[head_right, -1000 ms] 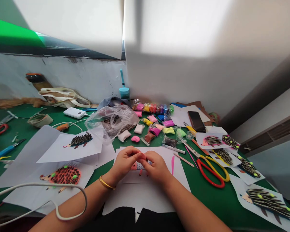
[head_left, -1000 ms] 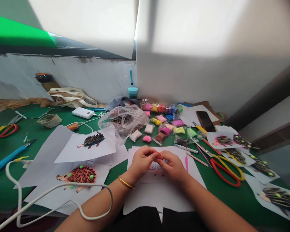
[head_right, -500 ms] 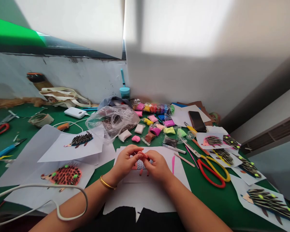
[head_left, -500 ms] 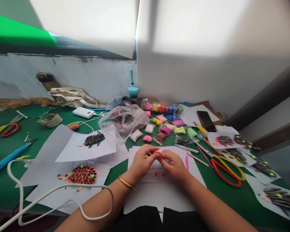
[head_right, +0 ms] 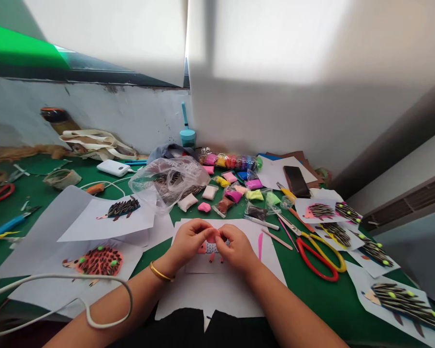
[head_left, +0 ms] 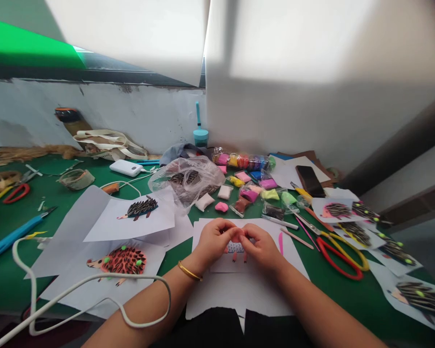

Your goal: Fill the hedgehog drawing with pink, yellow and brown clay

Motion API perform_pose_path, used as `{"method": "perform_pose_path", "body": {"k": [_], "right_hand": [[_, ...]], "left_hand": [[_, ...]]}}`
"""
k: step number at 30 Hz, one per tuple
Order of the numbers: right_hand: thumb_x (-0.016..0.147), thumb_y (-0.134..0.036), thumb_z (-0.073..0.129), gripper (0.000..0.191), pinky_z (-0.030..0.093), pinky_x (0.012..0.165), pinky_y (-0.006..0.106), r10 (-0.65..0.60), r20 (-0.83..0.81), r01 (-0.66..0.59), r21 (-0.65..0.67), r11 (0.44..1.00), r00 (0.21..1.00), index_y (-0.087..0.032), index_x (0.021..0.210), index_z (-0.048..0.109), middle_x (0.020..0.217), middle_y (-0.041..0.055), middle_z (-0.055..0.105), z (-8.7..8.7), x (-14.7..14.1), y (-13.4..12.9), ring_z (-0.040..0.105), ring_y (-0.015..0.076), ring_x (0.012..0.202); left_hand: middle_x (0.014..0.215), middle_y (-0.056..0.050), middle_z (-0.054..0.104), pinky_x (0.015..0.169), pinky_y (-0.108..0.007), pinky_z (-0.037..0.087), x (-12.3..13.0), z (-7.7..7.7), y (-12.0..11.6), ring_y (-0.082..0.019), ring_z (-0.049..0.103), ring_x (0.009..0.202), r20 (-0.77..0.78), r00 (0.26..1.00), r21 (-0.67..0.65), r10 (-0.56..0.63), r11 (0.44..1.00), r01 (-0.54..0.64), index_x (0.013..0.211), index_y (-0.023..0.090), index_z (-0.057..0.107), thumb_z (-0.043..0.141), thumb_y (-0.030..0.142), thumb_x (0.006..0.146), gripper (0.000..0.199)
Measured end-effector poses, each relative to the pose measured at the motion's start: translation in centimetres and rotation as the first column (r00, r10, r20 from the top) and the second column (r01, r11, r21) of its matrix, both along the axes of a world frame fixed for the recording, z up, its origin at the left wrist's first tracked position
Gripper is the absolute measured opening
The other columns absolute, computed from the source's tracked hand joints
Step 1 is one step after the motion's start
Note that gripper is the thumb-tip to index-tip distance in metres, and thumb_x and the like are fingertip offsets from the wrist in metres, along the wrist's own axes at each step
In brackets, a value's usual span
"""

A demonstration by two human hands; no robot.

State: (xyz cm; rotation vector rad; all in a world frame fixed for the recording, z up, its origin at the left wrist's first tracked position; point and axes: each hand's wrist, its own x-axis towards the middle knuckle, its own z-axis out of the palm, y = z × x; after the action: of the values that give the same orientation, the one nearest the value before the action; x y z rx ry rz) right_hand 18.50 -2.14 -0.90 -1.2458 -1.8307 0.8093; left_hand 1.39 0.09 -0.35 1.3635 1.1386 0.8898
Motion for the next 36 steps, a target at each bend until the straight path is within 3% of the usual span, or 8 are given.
{"method": "perform_pose_path", "body": {"k": [4,7,12,15,20,25,32,36], "right_hand": [[0.092,-0.040,0.056,0.023,0.049,0.077,0.031,-0.026,-0.158,0.012,-0.088,0.996,0.987,-0.021,0.089,0.069,0.087,0.0033,0.071,-0.3,0.0,0.1,0.064,0.0200,0.085],[0.092,-0.041,0.056,0.024,0.050,0.076,0.031,-0.091,-0.229,0.064,-0.123,0.990,0.969,-0.021,0.094,0.068,0.088,0.0038,0.072,-0.7,0.3,0.3,0.065,0.0205,0.084],[0.091,-0.040,0.054,0.026,0.050,0.083,0.034,-0.149,-0.104,0.137,-0.111,0.984,0.983,-0.021,0.098,0.071,0.101,0.0061,0.072,-1.1,1.1,0.9,0.065,0.0234,0.096],[0.091,-0.039,0.053,0.026,0.049,0.083,0.034,-0.113,0.010,0.113,-0.119,0.986,0.994,-0.022,0.102,0.070,0.102,0.0058,0.073,-1.2,1.3,0.9,0.066,0.0232,0.095],[0.089,-0.033,0.053,0.016,0.045,0.066,0.030,-0.086,0.168,0.112,-0.147,0.983,0.982,-0.024,0.096,0.064,0.085,0.0004,0.070,-1.1,0.8,0.3,0.063,0.0187,0.075],[0.090,-0.031,0.051,0.014,0.044,0.065,0.029,-0.095,0.135,0.113,-0.133,0.985,0.986,-0.023,0.092,0.063,0.083,0.0000,0.068,-0.8,0.9,0.5,0.061,0.0180,0.074],[0.090,-0.032,0.053,0.014,0.046,0.055,0.026,0.022,-0.063,-0.034,-0.190,0.981,0.998,-0.023,0.092,0.062,0.087,0.0010,0.067,-0.8,0.3,0.2,0.060,0.0145,0.064],[0.090,-0.032,0.055,0.013,0.046,0.056,0.025,0.072,-0.062,-0.081,-0.149,0.986,0.995,-0.022,0.090,0.063,0.084,0.0014,0.066,-0.6,0.1,-0.1,0.058,0.0146,0.067]], "left_hand": [[0.078,-0.004,0.069,0.038,-0.021,0.045,0.0,0.1,0.0,-0.010,0.054,0.047,0.013,1.000,-0.066,0.009,0.998,-0.008,0.088,0.016,0.072,0.067,0.045,0.080,0.030],[0.083,-0.004,0.071,0.045,-0.022,0.048,-0.2,0.0,0.3,-0.013,0.060,0.057,0.010,1.000,0.013,0.006,1.000,-0.006,0.103,0.018,0.072,0.061,0.042,0.085,0.032],[0.092,-0.006,0.071,0.073,-0.028,0.052,-1.0,0.0,1.0,-0.017,0.064,0.082,-0.042,0.994,0.245,0.097,0.966,-0.084,0.103,0.017,0.071,0.060,0.034,0.087,0.026],[0.100,-0.006,0.069,0.076,-0.029,0.051,-1.8,0.1,0.7,-0.018,0.064,0.088,-0.132,0.981,0.346,0.142,0.934,-0.088,0.102,0.019,0.070,0.057,0.032,0.089,0.023],[0.095,-0.004,0.066,0.076,-0.031,0.049,-3.4,0.7,-1.3,-0.018,0.062,0.088,-0.381,0.917,0.395,0.114,0.917,0.051,0.101,0.021,0.068,0.056,0.026,0.090,0.017],[0.095,-0.004,0.066,0.083,-0.034,0.049,-4.4,1.4,-3.0,-0.021,0.061,0.095,-0.553,0.827,0.418,0.102,0.893,0.169,0.094,0.021,0.068,0.058,0.021,0.088,0.012],[0.109,-0.006,0.070,0.088,-0.035,0.047,-3.3,2.0,-2.3,-0.023,0.063,0.101,-0.619,0.782,0.369,0.072,0.906,0.208,0.114,0.021,0.067,0.065,0.034,0.087,0.030],[0.088,-0.003,0.073,0.074,-0.029,0.047,-2.0,3.0,-1.1,-0.020,0.066,0.084,-0.651,0.759,0.310,-0.017,0.906,0.287,0.091,0.022,0.074,0.058,0.041,0.090,0.024]]}}
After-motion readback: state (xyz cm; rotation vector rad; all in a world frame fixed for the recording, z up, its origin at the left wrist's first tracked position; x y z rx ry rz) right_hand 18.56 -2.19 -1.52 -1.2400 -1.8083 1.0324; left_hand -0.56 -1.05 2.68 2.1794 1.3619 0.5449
